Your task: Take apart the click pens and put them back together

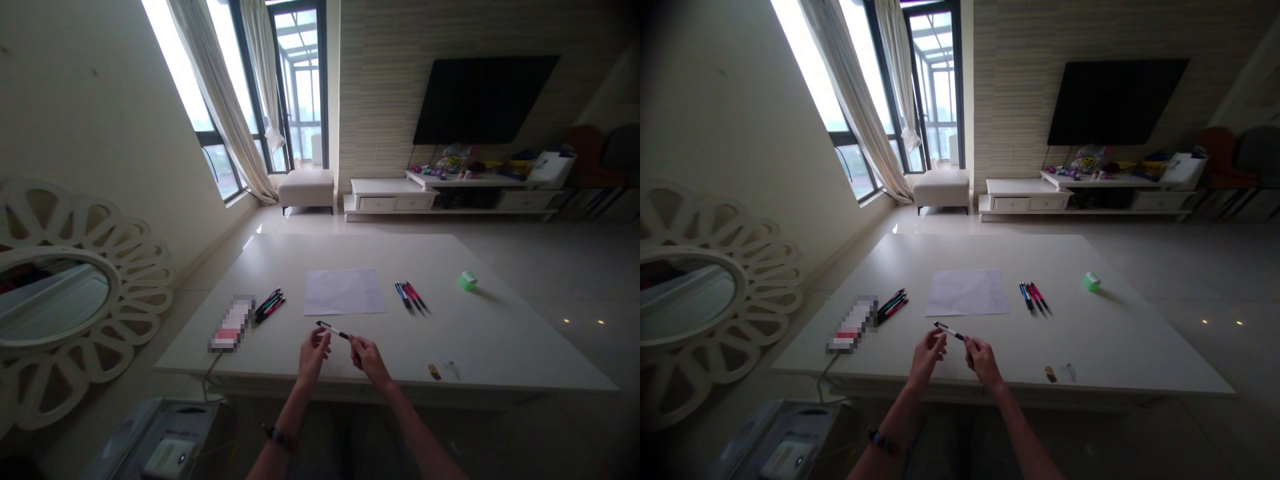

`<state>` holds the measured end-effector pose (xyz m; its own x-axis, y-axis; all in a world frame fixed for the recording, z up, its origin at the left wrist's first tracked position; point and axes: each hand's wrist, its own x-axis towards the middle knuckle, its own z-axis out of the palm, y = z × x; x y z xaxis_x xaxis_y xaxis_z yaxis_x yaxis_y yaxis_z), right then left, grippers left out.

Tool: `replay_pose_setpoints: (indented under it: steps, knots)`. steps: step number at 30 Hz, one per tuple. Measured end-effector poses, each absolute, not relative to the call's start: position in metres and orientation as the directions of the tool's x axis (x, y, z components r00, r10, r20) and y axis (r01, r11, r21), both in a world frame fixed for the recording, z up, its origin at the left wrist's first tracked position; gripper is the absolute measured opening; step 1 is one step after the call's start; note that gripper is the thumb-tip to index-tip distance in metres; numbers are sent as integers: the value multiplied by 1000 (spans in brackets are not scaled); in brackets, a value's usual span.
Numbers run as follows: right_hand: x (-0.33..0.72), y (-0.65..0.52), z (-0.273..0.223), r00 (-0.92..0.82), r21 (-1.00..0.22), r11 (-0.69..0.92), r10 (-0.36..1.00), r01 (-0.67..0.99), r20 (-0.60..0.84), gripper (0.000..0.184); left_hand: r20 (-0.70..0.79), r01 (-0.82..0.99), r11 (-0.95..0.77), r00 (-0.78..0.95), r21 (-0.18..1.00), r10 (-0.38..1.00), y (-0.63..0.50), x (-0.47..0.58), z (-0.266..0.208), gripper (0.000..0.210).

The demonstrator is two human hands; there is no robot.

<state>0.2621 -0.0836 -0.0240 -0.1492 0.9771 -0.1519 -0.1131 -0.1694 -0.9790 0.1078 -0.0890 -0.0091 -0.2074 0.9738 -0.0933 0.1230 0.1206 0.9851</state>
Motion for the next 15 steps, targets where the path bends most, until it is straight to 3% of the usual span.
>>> replay_pose_setpoints:
  steps: [2,4,5,8,12,15]
  knots:
    - [270,-86,-24,-152,-985,-146,980,-93,-131,46,141,401,-4,-313,916,939,-91,91,-5,57]
    - [275,-88,-20,-234,-985,-143,965,-95,-117,44,360,674,-183,-132,715,924,-95,82,1,50]
    - [276,-89,-17,-283,-983,-150,952,-110,-114,43,393,751,-273,19,601,919,-97,81,4,42]
    - [271,-89,-12,-281,-961,-199,949,-191,-141,43,311,819,-418,309,393,898,-99,88,6,20]
    - [253,-83,-20,-71,-914,-329,944,-237,-322,49,321,856,-424,329,296,888,-93,103,-7,20]
    - [243,-75,-32,58,-923,-320,939,-214,-339,50,385,840,-455,331,296,862,-87,111,-23,20]
